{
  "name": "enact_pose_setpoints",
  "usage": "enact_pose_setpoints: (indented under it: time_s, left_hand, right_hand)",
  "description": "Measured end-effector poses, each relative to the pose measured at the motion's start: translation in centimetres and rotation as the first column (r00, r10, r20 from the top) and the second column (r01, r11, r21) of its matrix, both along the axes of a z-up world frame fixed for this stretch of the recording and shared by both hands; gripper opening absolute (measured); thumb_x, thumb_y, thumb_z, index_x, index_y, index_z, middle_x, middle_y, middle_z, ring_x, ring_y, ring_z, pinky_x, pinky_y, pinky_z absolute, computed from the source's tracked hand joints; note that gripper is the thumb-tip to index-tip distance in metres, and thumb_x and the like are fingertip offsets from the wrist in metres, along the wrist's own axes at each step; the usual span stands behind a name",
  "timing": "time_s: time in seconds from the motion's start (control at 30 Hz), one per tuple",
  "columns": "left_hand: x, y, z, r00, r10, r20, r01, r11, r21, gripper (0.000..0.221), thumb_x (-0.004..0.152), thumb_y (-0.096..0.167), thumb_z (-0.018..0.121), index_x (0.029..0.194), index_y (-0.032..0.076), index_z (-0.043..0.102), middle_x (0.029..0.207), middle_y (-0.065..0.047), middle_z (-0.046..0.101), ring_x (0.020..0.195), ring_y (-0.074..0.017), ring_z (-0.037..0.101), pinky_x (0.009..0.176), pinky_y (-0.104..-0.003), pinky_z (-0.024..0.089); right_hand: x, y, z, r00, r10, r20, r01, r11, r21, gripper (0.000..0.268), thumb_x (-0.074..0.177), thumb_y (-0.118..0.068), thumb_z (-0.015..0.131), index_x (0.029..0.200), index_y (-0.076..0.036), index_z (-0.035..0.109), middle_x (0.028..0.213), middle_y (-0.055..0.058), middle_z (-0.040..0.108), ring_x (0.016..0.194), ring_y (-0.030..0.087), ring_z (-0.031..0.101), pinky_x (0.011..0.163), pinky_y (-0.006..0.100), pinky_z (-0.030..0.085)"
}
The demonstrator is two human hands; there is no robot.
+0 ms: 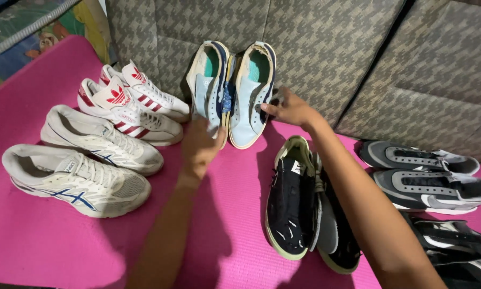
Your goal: The person organizes several pairs of sneakers on a pink mat, picks them up to inspect them, and then removes the insoles from a pair of black sneakers.
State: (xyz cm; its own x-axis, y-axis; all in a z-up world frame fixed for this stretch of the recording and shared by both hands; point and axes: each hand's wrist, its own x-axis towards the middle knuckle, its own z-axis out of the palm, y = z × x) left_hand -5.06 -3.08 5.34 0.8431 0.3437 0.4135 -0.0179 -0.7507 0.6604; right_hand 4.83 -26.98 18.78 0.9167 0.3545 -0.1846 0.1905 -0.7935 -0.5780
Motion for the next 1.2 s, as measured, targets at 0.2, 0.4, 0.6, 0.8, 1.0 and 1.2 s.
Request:
enact_pose_setpoints:
  time_s: [0.2,0.4,0.6,0.8,1.0,1.2]
  left_hand:
    - [3.0,-1.9,-10.9,0.978,0.204,0.034,-0.198,0.875,0.442,0.056,0.063,0.052,0.093,0.085,0.010,0.064,0.072,-0.009,0.064,0.064,-0.0272,0.071,0.053,-0.041,0.060]
    - [5.9,-0.2,-14.6,0.939,0.148,0.310,-0.287,0.834,0.471,0.030,0.068,0.035,0.084,0.073,0.014,0.064,0.061,-0.004,0.060,0.048,-0.0223,0.066,0.039,-0.033,0.053]
    - [4.7,0.0,-13.1,0.921,0.087,0.380,-0.302,0.774,0.556,0.042,0.064,0.045,0.086,0.079,0.012,0.065,0.062,-0.007,0.059,0.048,-0.0241,0.066,0.040,-0.035,0.053]
    - [-4.5,2.2,11.1,0.817,-0.068,-0.573,0.088,0.996,0.008,0.031,0.101,0.034,0.063,0.107,0.005,0.072,0.101,-0.015,0.073,0.097,-0.0346,0.070,0.083,-0.050,0.052]
    - [-10.8,16.4,19.7,0.861,0.102,-0.499,0.111,0.919,0.379,0.053,0.083,-0.011,0.065,0.131,0.012,0.070,0.117,-0.014,0.074,0.100,-0.0327,0.072,0.082,-0.045,0.055]
    - [-9.4,27.9,12.6,0.514,0.278,-0.811,0.473,0.697,0.539,0.076,0.085,0.003,0.069,0.150,0.036,0.046,0.170,0.014,0.024,0.165,-0.0223,0.005,0.128,-0.053,0.023]
  right_hand:
    - [-6.6,-0.8,6.0,0.999,0.019,-0.037,-0.022,0.997,-0.070,0.100,0.089,-0.064,0.064,0.158,0.000,0.032,0.141,0.029,0.058,0.135,0.045,0.053,0.112,0.058,0.043]
    - [-10.8,-2.8,8.7,0.987,0.157,-0.034,-0.160,0.981,-0.114,0.076,0.091,-0.045,0.062,0.152,-0.003,0.044,0.134,0.029,0.064,0.126,0.048,0.060,0.109,0.058,0.046]
    - [-13.7,-4.2,9.6,0.987,0.155,-0.030,-0.157,0.981,-0.111,0.070,0.090,-0.038,0.066,0.150,-0.007,0.048,0.131,0.030,0.065,0.123,0.048,0.063,0.107,0.058,0.050]
    - [-16.0,-9.2,9.2,1.000,-0.020,0.004,0.019,1.000,0.006,0.076,0.082,-0.040,0.066,0.152,-0.019,0.048,0.142,0.003,0.067,0.125,0.015,0.068,0.107,0.032,0.050]
    - [-16.9,-13.6,7.5,0.987,-0.163,0.014,0.154,0.954,0.258,0.063,0.092,-0.015,0.057,0.154,-0.011,0.047,0.136,0.013,0.068,0.124,0.018,0.061,0.103,0.035,0.048]
    - [-16.0,-14.9,3.8,0.971,-0.237,0.002,0.219,0.900,0.377,0.048,0.098,-0.012,0.059,0.146,-0.009,0.059,0.120,0.012,0.072,0.107,0.018,0.062,0.070,0.035,0.047]
